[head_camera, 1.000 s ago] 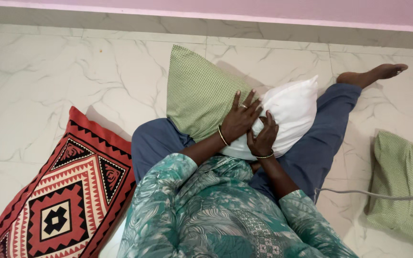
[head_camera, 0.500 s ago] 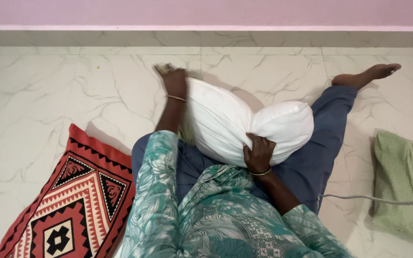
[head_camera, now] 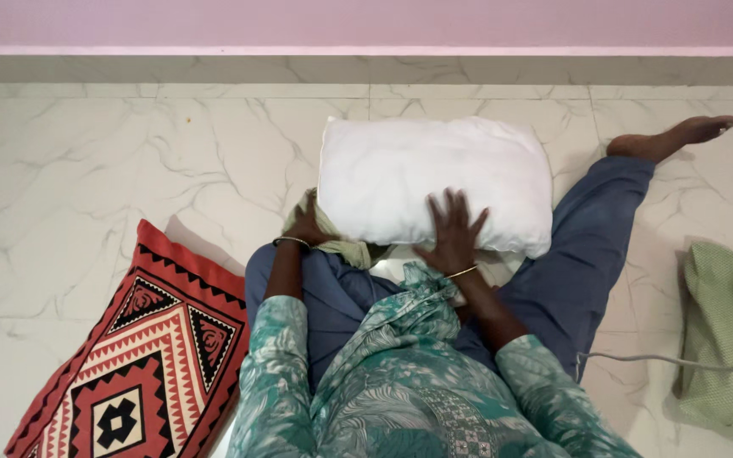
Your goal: The person sits on the floor and inserts several pillows into pillowcases one by one. They handle a pink pillow, a white pillow, and a green pillow, placing each into a matching case and smoothing the fabric.
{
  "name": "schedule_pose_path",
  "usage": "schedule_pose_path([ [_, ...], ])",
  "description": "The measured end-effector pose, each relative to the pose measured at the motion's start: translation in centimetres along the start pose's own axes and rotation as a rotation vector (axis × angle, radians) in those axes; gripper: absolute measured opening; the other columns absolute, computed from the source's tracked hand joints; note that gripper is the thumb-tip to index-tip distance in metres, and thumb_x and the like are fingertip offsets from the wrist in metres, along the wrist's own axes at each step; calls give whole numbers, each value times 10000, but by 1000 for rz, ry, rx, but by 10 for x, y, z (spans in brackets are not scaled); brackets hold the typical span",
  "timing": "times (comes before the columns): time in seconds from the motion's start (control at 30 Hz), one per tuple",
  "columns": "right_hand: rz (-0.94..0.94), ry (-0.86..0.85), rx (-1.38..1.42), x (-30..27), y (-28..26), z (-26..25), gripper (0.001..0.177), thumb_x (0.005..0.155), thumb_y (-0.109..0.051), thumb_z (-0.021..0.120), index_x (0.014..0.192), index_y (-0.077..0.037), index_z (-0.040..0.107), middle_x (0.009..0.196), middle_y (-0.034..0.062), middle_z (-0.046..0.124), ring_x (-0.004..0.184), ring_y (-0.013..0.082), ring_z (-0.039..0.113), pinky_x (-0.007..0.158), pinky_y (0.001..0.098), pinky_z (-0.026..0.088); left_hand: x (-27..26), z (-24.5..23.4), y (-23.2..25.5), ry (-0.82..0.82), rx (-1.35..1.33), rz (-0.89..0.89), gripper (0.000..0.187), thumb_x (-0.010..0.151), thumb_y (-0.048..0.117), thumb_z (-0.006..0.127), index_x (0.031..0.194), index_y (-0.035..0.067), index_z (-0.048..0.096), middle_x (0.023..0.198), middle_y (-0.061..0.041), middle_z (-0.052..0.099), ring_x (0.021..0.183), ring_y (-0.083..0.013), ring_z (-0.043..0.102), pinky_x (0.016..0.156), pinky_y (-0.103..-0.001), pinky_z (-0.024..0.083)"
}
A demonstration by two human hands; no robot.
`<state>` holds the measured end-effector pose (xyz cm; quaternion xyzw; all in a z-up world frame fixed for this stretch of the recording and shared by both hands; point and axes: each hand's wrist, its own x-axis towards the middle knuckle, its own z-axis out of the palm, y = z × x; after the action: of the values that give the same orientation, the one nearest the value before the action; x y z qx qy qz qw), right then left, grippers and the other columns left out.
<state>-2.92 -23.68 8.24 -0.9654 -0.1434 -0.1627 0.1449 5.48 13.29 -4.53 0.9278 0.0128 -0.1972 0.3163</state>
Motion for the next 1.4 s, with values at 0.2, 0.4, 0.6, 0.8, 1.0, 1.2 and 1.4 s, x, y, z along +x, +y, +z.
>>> schedule_pose_path([
  [0.2,-42,-35,-253,-12,38,41,1084,631,-269,876,1594,-328,384,1635,134,378,1477,317,376,1060,660,292,15,-3,18,-19,176,-247,1124,659,295,859,1604,290,249,1369,-205,635,1265,-386,622,1062,-482,512],
  [0.4,-10,109,-269,-10,75,56,979,751,58,689,1613,-337,446,1458,83,548,1188,294,529,838,490,381,0,-83,-42,659,204,-544,163,944,161,645,1045,131,770,1059,-145,752,973,-344,732,796,-467,588],
  [0.6,-29,80,-197,-7,69,57,967,694,119,627,1539,-341,525,1219,79,614,1055,300,544,767,472,391,-50,-177,-57,790,-140,-541,267,752,164,807,995,61,765,976,-183,761,852,-317,737,739,-403,581],
  [0.8,-16,-145,32,-2,36,39,942,667,93,613,1524,-290,542,1138,89,614,1029,315,556,739,477,410,-56,-179,124,358,-977,123,518,887,93,739,1368,-5,572,1136,-135,712,944,-225,694,774,-328,594],
  [1.0,-9,-185,244,-20,19,-18,870,673,-135,794,1488,-226,501,1144,107,610,1075,319,578,810,480,431,-109,-153,281,-52,-1498,427,1245,778,-47,834,1652,301,18,1623,-333,248,1378,-369,499,1035,-441,572],
  [1.2,196,42,1505,-40,34,14,847,872,-162,779,1574,-131,307,1436,84,524,1342,233,510,1099,428,423,-76,-51,291,42,-1182,496,1359,673,75,938,1619,347,1,1678,-255,145,1473,-412,332,1077,-542,475],
  [1.4,710,167,1884,-55,82,116,470,944,-54,722,1383,-43,554,1107,99,647,981,235,663,869,435,611,-46,89,190,560,134,462,1102,711,541,883,1587,196,310,1668,-241,215,1514,-485,222,1124,-663,299],
])
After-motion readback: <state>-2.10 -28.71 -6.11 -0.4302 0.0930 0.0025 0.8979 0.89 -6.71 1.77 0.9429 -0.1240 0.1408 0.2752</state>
